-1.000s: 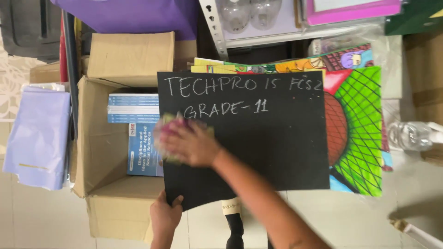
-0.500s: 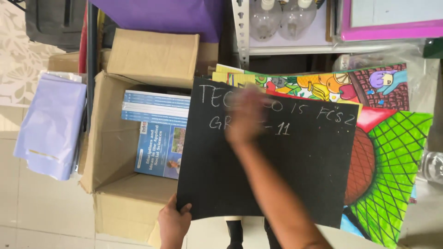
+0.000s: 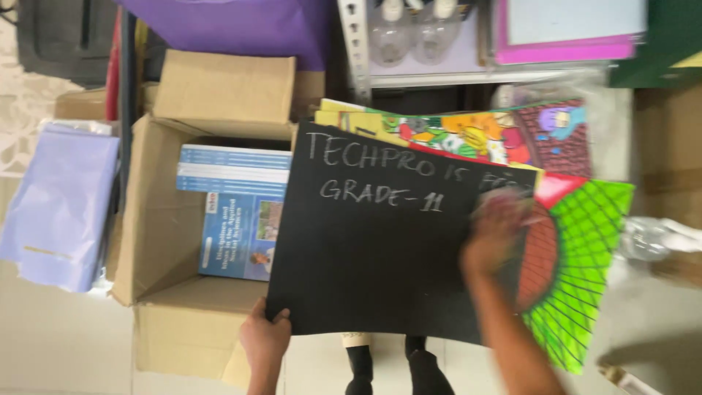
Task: The person wipes the surface of several colorful, illustrated posters using a small cloth. They handle the posters one by one, lifting them from a stack, wiping the front surface, and placing them back down. The posters feature various themes, including health and nutrition.
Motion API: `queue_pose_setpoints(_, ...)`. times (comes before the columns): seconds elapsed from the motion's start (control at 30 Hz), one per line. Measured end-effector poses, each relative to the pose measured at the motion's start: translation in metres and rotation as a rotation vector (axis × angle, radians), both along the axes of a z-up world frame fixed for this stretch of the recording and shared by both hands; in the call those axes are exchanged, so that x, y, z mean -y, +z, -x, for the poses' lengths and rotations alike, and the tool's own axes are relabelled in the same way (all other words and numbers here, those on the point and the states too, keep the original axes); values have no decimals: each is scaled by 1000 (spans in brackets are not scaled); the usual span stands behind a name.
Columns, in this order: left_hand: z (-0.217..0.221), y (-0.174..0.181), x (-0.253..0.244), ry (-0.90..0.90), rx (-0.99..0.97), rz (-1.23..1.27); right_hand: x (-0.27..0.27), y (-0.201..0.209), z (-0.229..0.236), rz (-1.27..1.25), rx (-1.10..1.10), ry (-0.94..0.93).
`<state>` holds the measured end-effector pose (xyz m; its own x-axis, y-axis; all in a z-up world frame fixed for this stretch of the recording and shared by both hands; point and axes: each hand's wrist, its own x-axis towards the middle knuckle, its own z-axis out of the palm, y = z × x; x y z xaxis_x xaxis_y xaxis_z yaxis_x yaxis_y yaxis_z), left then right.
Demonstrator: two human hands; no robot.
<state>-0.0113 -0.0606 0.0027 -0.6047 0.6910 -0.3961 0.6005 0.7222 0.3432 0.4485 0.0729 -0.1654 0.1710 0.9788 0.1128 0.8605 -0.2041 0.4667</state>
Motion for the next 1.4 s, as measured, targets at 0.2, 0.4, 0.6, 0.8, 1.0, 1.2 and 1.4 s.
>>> queue_pose_setpoints(0.2, -15, 36, -3, -52, 35, -38, 198, 139, 302, -200, -1387, 161)
queue_pose_setpoints(0.4, -24, 125, 3, 181, 738, -203, 168, 261, 253, -179, -1363, 848)
queue_pose_setpoints(0.6, -62, 190, 27, 209, 1633, -457, 136, 411, 200, -492, -1492, 723)
queue_pose_setpoints(0.8, -63, 182, 81, 101, 1026, 10, 169, 599, 160, -1025, -1949, 163)
queue_pose_setpoints(1.0, -7, 146, 117, 346, 1564, -425, 158, 628, 151, -1011, -2471, 131)
queue_pose_setpoints(1.2, 97, 162, 139, 581, 1285, -754, 95, 461, 120, -649, -2438, -18)
queue_pose_setpoints(1.4, 190, 184, 149, 533, 797, -674, 71, 384, 178, -25, -2080, -309)
